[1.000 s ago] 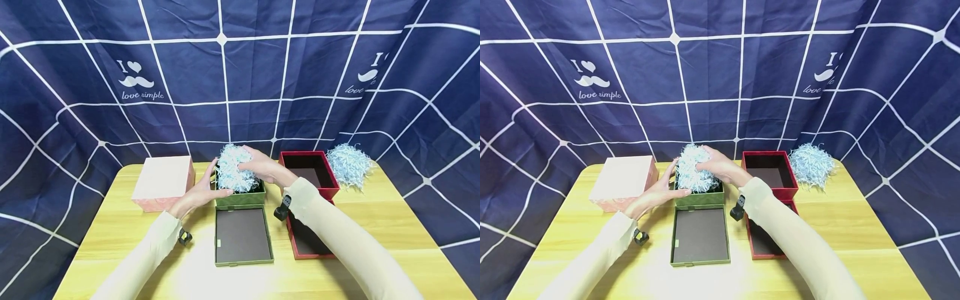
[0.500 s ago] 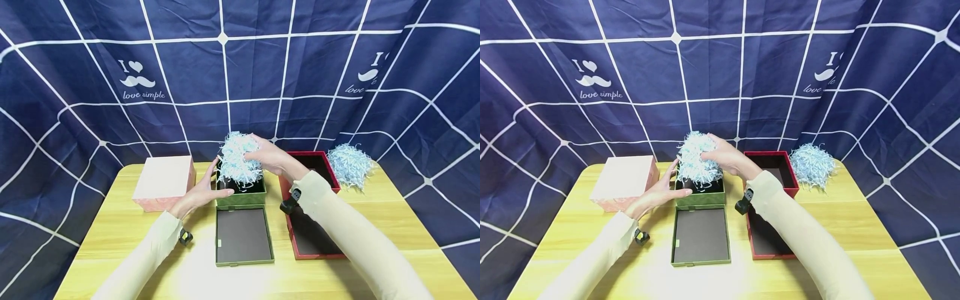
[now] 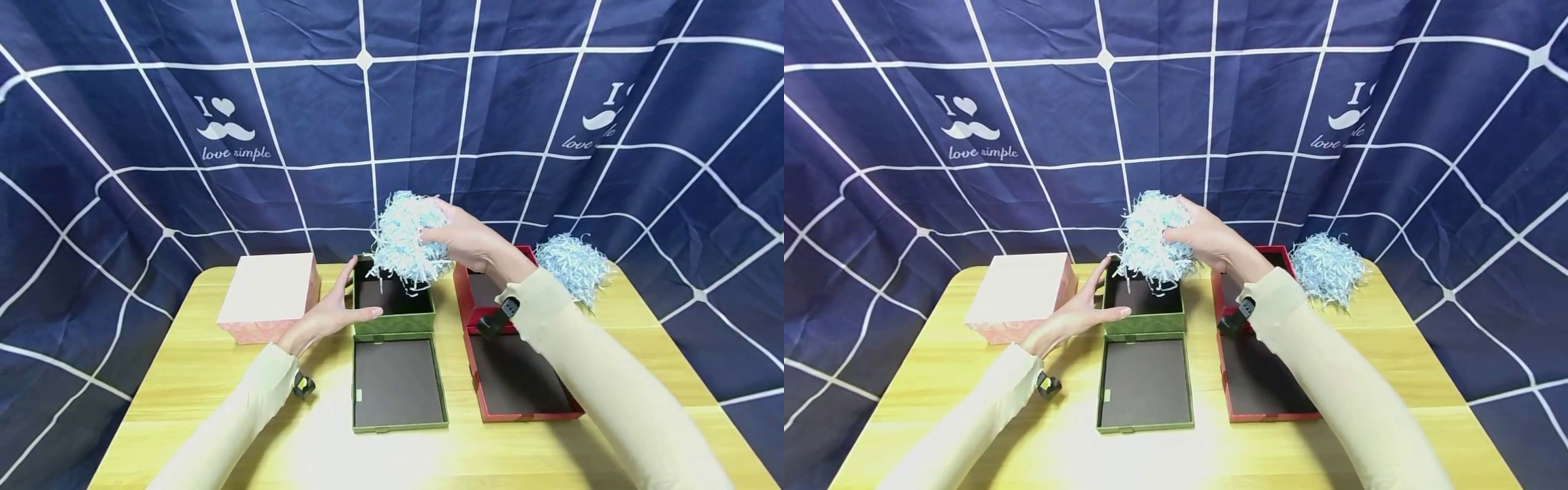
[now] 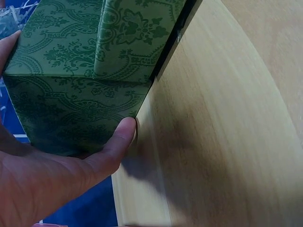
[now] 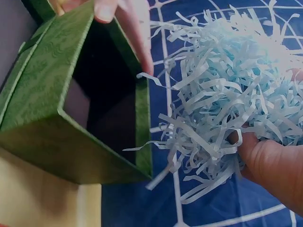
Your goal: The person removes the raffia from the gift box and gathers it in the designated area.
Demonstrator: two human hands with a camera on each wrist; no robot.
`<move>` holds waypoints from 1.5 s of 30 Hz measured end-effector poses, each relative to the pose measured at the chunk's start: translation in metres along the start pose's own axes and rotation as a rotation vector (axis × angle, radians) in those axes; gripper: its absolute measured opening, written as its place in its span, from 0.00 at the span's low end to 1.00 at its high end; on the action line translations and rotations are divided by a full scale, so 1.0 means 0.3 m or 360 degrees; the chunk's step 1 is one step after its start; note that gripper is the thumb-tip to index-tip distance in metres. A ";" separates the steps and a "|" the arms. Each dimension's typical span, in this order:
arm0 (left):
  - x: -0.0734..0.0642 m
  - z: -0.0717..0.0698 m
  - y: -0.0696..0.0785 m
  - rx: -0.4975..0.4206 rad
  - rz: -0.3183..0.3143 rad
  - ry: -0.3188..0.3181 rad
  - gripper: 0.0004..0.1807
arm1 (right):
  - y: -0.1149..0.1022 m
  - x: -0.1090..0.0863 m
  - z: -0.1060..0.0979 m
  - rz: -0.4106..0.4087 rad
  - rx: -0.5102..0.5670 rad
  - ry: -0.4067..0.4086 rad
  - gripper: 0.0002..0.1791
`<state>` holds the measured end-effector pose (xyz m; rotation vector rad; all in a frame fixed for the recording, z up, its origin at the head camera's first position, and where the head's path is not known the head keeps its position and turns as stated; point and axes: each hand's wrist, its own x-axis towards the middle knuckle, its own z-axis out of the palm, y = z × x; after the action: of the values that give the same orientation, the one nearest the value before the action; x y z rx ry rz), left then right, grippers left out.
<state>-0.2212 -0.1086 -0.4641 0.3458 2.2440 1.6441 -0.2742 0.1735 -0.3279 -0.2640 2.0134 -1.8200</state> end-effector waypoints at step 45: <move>-0.004 -0.001 0.001 0.0044 -0.0041 -0.0011 0.68 | 0.095 -0.383 -0.618 -0.0227 0.0371 0.0254 0.32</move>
<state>-0.2203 -0.1092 -0.4636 0.3275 2.2583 1.5980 -0.2455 0.3917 -0.3245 -0.2033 1.9019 -2.2065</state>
